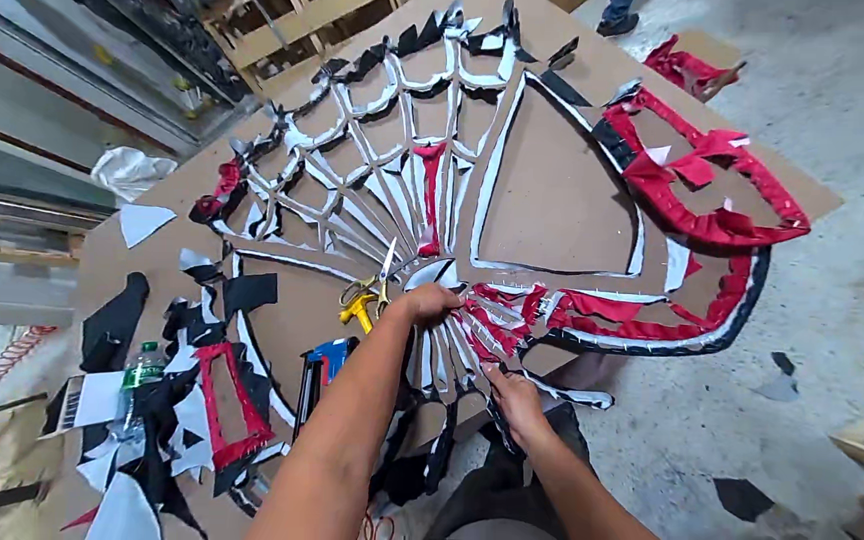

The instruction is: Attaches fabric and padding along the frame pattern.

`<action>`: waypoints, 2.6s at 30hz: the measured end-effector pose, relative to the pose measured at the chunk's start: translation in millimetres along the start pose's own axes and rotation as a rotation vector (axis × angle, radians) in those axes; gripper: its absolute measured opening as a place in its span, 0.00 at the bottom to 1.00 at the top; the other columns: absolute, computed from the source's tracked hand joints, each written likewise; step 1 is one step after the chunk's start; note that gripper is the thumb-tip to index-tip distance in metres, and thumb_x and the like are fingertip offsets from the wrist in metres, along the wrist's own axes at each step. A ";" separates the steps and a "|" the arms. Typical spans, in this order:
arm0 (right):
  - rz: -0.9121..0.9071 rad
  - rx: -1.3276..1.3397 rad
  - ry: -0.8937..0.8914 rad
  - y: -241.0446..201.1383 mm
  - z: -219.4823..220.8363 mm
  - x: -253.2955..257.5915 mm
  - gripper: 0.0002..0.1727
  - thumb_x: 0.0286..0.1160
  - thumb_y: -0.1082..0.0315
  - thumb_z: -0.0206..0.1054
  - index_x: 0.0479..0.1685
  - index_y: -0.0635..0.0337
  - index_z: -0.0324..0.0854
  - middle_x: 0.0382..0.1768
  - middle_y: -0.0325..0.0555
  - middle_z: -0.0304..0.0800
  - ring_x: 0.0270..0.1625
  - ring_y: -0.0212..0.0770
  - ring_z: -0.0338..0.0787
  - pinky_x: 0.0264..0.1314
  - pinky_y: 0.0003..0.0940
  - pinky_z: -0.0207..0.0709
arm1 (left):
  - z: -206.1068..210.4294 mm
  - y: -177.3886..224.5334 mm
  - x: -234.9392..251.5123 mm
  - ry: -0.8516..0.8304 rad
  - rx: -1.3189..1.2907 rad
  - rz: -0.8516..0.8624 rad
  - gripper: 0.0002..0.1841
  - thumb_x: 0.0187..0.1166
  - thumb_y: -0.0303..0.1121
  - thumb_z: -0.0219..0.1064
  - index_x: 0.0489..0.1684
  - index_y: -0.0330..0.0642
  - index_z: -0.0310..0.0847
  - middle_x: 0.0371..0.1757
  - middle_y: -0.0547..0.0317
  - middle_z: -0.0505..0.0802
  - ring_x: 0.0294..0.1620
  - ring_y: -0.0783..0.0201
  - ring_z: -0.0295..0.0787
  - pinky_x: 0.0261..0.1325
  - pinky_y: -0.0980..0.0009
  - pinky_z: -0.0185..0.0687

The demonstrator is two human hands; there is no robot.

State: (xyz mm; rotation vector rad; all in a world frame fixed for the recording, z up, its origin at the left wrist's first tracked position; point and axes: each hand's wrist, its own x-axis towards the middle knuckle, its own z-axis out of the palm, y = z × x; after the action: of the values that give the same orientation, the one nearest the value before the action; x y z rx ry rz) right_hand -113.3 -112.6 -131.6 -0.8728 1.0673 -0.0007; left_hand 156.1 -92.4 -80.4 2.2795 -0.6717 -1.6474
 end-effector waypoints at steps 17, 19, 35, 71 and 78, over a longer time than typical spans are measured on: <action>-0.042 0.076 0.088 4.8 4.0 -3.4 0.24 0.79 0.53 0.74 0.19 0.60 0.77 0.17 0.40 0.73 0.21 0.34 0.72 0.30 0.33 0.69 | 23.1 8.6 -20.5 0.531 0.090 0.019 0.17 0.83 0.46 0.69 0.48 0.41 0.92 0.51 0.43 0.94 0.58 0.43 0.90 0.67 0.35 0.79; -0.036 0.133 0.101 5.4 3.7 -7.7 0.21 0.80 0.55 0.73 0.22 0.60 0.78 0.18 0.39 0.75 0.22 0.33 0.74 0.32 0.31 0.73 | 33.7 12.7 -42.2 0.659 0.103 0.064 0.15 0.84 0.42 0.67 0.55 0.41 0.90 0.55 0.44 0.91 0.59 0.46 0.89 0.66 0.40 0.81; -0.005 -0.832 -0.144 -104.8 -63.5 0.6 0.19 0.80 0.50 0.70 0.51 0.57 0.90 0.45 0.52 0.93 0.49 0.49 0.90 0.54 0.57 0.81 | 219.2 -30.2 -117.0 0.395 -1.253 -0.142 0.18 0.87 0.30 0.64 0.70 0.28 0.76 0.62 0.41 0.91 0.59 0.54 0.92 0.67 0.59 0.87; 0.327 -0.489 -0.522 -97.5 -52.9 37.7 0.18 0.81 0.54 0.70 0.50 0.63 0.90 0.38 0.48 0.97 0.41 0.39 0.96 0.52 0.35 0.90 | 221.9 6.9 -56.5 0.606 -1.855 -0.254 0.26 0.79 0.46 0.74 0.63 0.30 0.81 0.54 0.44 0.94 0.54 0.53 0.94 0.61 0.56 0.90; 0.366 -0.499 -0.509 -97.8 -49.1 38.5 0.21 0.83 0.53 0.69 0.53 0.66 0.89 0.42 0.51 0.98 0.44 0.42 0.98 0.56 0.38 0.90 | 226.1 0.1 -60.9 0.516 -1.867 -0.121 0.25 0.85 0.45 0.67 0.65 0.28 0.79 0.52 0.41 0.95 0.52 0.52 0.96 0.61 0.58 0.91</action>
State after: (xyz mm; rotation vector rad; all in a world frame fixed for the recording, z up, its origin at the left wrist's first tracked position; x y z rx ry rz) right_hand -92.1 -224.4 -109.5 -1.0344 0.7340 0.7839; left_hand -72.4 -47.1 -104.5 1.0615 0.8555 -0.7470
